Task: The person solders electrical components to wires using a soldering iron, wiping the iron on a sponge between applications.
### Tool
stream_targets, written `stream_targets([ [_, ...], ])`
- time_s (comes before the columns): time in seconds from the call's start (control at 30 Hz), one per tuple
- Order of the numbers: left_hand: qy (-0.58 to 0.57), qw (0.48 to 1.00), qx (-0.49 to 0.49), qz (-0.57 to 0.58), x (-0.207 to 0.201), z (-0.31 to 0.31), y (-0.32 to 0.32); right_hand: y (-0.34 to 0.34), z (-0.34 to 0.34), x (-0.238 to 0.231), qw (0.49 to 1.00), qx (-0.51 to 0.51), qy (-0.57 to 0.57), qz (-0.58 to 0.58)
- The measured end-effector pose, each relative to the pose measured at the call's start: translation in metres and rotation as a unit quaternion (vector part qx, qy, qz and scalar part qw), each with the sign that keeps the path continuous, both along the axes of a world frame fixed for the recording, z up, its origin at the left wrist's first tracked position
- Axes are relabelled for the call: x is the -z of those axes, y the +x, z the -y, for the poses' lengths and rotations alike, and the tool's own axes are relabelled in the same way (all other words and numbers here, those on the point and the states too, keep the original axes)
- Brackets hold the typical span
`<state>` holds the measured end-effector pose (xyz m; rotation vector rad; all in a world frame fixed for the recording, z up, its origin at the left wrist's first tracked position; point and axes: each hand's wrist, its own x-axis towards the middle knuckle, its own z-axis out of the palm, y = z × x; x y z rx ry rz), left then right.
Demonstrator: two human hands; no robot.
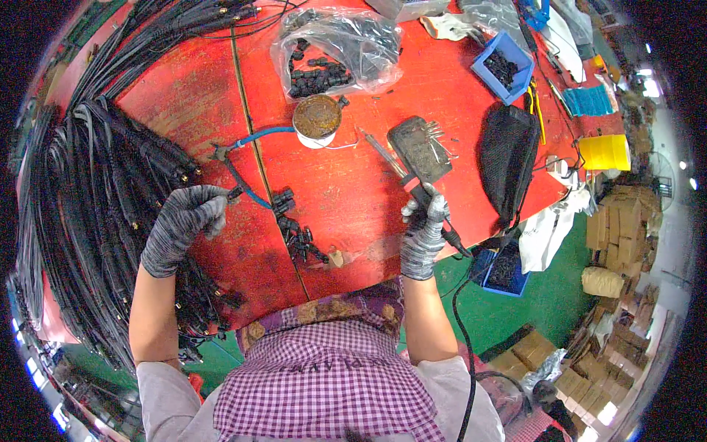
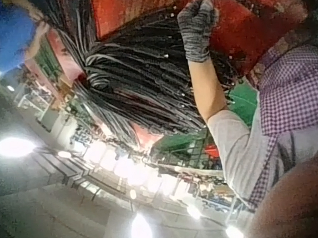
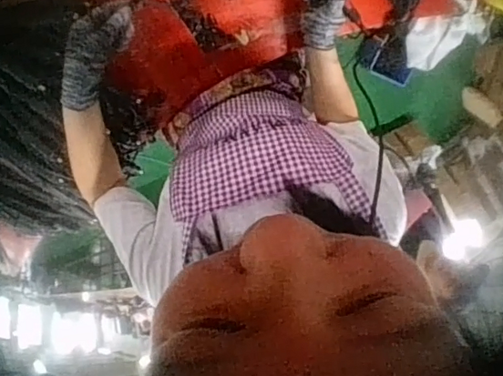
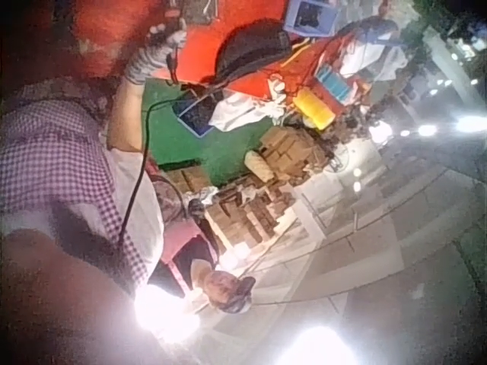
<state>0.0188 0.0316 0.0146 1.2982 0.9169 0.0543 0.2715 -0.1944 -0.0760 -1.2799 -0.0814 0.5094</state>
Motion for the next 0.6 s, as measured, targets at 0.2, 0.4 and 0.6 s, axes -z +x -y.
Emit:
stream_targets([
  [0.2,0.007,1.000,-0.002,0.020,-0.0007,0.0011,0.0011,0.0016,-0.0001,0.0008,1.000,-0.001,-0.003,0.006],
  [0.4,0.004,1.000,-0.008,0.024,0.0017,0.0014,-0.0003,0.0010,0.0006,0.0038,1.000,-0.006,0.001,0.014],
  [0.6,-0.012,1.000,-0.001,0.010,-0.0005,0.0000,-0.0017,-0.0006,-0.0002,0.0021,1.000,-0.001,-0.003,0.011],
])
